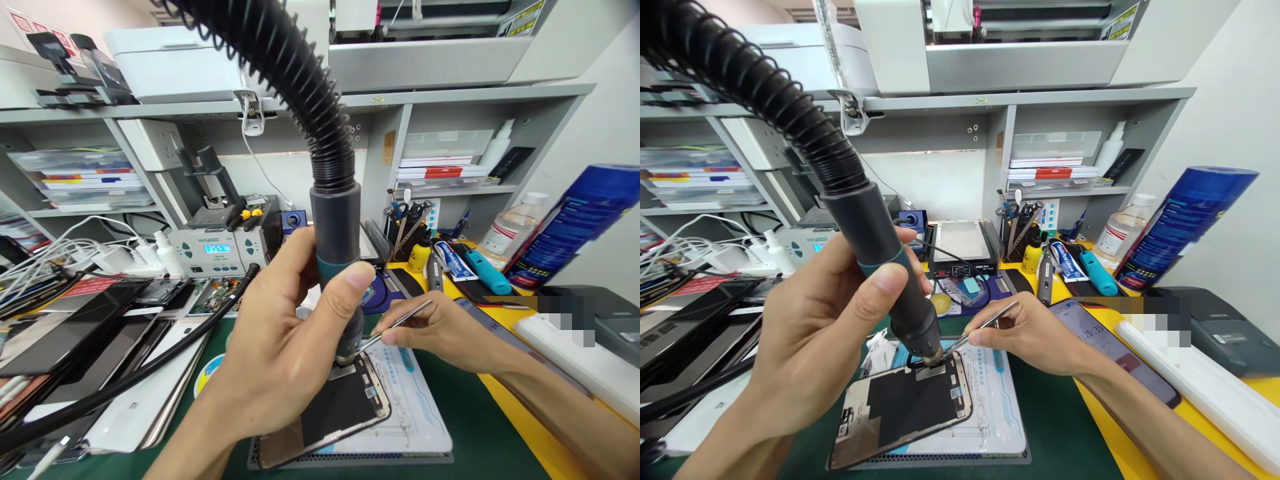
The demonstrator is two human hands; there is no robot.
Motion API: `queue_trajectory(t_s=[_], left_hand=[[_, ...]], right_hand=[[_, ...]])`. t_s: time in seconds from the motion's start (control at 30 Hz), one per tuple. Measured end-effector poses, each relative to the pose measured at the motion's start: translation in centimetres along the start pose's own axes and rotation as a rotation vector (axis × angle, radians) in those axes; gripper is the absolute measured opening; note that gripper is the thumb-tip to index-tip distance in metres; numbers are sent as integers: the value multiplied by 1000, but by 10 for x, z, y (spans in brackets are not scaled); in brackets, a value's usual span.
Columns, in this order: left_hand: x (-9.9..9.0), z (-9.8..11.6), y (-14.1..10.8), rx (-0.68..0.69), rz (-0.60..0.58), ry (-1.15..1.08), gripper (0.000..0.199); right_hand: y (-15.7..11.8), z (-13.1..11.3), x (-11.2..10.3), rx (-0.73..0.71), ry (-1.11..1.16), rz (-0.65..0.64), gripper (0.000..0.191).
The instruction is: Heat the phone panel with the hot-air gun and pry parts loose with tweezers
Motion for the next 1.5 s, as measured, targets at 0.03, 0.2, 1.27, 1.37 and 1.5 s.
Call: queue_trajectory(t_s=[0.03, 0.2, 1.27, 1.37, 1.5], left_hand=[[0, 0, 0, 2, 0, 3, 24], [-3, 1, 1, 11, 18, 38, 23], [-3, 0, 3, 35, 8, 117, 24], [-2, 1, 3, 43, 7, 127, 24], [-2, 1, 2, 53, 15, 137, 24]], right_hand=[[0, 0, 0, 1, 0, -1, 23], [-1, -4, 1, -3, -7, 6, 26], [0, -1, 1, -8, 28, -39, 13], [0, 0, 1, -7, 20, -34, 15], [-1, -1, 1, -5, 14, -32, 15]])
Point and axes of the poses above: each hand's wrist, its own y-axis towards the middle knuckle, its own x-axis out of the palm, z = x × y, the point moved 5 cm from there along y, towards the middle knuckle, and after that the axes turned 14 degrees about x, right-handed, at the moved point
